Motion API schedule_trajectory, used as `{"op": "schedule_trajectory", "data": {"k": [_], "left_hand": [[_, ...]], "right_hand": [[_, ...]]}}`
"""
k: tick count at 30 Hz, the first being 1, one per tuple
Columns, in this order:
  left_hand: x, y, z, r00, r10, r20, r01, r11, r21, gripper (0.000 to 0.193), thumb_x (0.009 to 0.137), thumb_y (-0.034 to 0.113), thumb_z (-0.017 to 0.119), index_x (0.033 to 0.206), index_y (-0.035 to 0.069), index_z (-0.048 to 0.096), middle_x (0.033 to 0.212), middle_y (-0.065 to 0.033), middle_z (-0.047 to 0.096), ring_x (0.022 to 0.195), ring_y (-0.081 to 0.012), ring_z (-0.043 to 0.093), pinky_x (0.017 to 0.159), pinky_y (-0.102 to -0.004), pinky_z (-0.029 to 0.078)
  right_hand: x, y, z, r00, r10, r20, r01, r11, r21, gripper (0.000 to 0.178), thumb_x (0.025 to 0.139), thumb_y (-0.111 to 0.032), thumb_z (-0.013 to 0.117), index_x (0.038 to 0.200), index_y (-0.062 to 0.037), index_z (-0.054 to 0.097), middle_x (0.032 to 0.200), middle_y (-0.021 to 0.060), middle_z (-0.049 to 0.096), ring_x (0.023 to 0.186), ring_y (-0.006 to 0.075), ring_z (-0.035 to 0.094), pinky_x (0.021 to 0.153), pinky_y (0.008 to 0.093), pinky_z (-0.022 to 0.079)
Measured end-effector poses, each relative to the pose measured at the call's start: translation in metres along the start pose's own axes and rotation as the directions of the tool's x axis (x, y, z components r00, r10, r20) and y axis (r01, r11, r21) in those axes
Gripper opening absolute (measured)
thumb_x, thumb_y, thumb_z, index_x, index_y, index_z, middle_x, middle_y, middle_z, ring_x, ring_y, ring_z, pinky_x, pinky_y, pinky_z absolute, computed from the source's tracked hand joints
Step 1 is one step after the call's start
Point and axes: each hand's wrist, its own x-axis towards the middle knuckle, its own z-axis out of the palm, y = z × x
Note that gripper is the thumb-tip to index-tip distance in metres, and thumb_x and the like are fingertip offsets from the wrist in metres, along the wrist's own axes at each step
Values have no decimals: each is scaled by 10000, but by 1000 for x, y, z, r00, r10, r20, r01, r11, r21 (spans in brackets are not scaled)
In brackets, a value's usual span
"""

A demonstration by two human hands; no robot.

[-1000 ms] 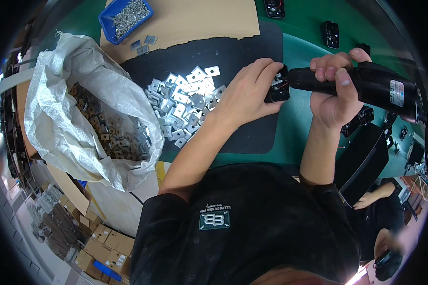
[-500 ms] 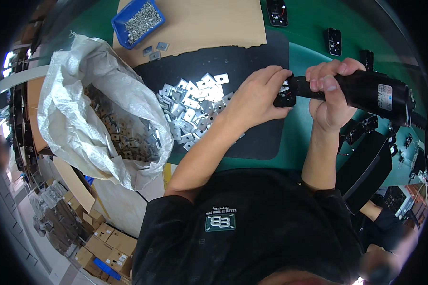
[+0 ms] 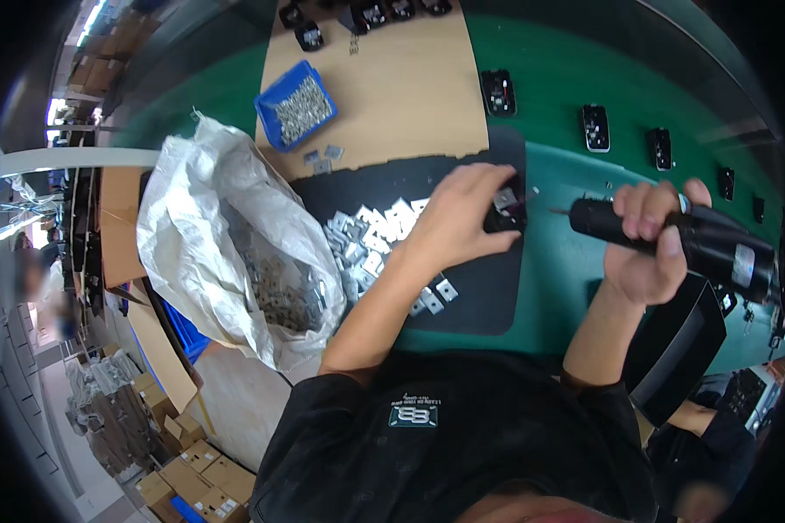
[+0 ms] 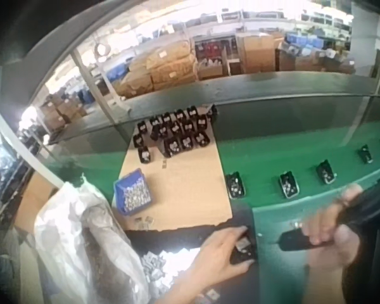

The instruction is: The person is assembling electronic components by attaching square metal plates to plastic housings using an electric screwdriver.

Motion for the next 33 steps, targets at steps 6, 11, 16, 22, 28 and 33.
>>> {"op": "schedule_trajectory", "data": {"k": [6, 11, 16, 22, 28, 33], "left_hand": [[68, -61, -62, 934, -110, -341, 223, 924, 312, 717, 634, 212, 741, 1245, -52, 476, 1161, -247, 543, 1102, -391, 519, 946, -409, 428], [126, -128, -77, 939, -194, -283, 299, 867, 398, 718, 641, 195, 724, 1259, -61, 464, 1177, -250, 531, 1098, -394, 524, 941, -389, 439], [140, -165, -92, 947, -278, -162, 319, 749, 581, 739, 624, 209, 735, 1270, -34, 471, 1199, -251, 519, 1076, -387, 538, 939, -404, 450], [128, -131, -79, 933, -260, -248, 356, 576, 736, 781, 613, 251, 748, 1309, 36, 464, 1303, -261, 443, 1163, -395, 464, 967, -476, 405], [117, -71, -35, 969, 103, 226, -175, 927, 331, 845, 625, 265, 779, 1356, 59, 410, 1341, -216, 431, 1246, -394, 398, 1044, -458, 339], [115, -75, -14, 974, 85, 208, -141, 953, 269, 778, 623, 232, 790, 1294, 13, 462, 1282, -205, 479, 1190, -362, 465, 1014, -403, 389]], "right_hand": [[3, -4, -4, 990, 9, -142, -14, 999, -34, 461, 805, -146, 610, 1218, -53, 428, 695, 36, 483, 624, 144, 477, 647, 312, 396], [2, 5, -5, 972, 40, -230, -62, 994, -89, 434, 781, -129, 645, 1138, -21, 422, 684, 47, 494, 599, 144, 498, 604, 310, 422], [2, 8, -7, 961, 80, -266, -108, 990, -92, 419, 765, -83, 626, 1124, -6, 425, 684, 55, 518, 612, 143, 520, 624, 315, 438], [4, 9, -11, 951, 98, -292, -125, 989, -75, 419, 760, -66, 628, 1126, -10, 432, 687, 56, 528, 614, 139, 524, 628, 313, 440], [5, 11, -10, 955, 83, -286, -117, 988, -103, 424, 756, -70, 640, 1125, -11, 440, 685, 55, 527, 615, 140, 529, 629, 316, 444], [3, 8, -4, 958, 86, -272, -113, 990, -84, 427, 753, -67, 643, 1124, -7, 442, 684, 56, 528, 617, 142, 534, 626, 315, 450]]}}
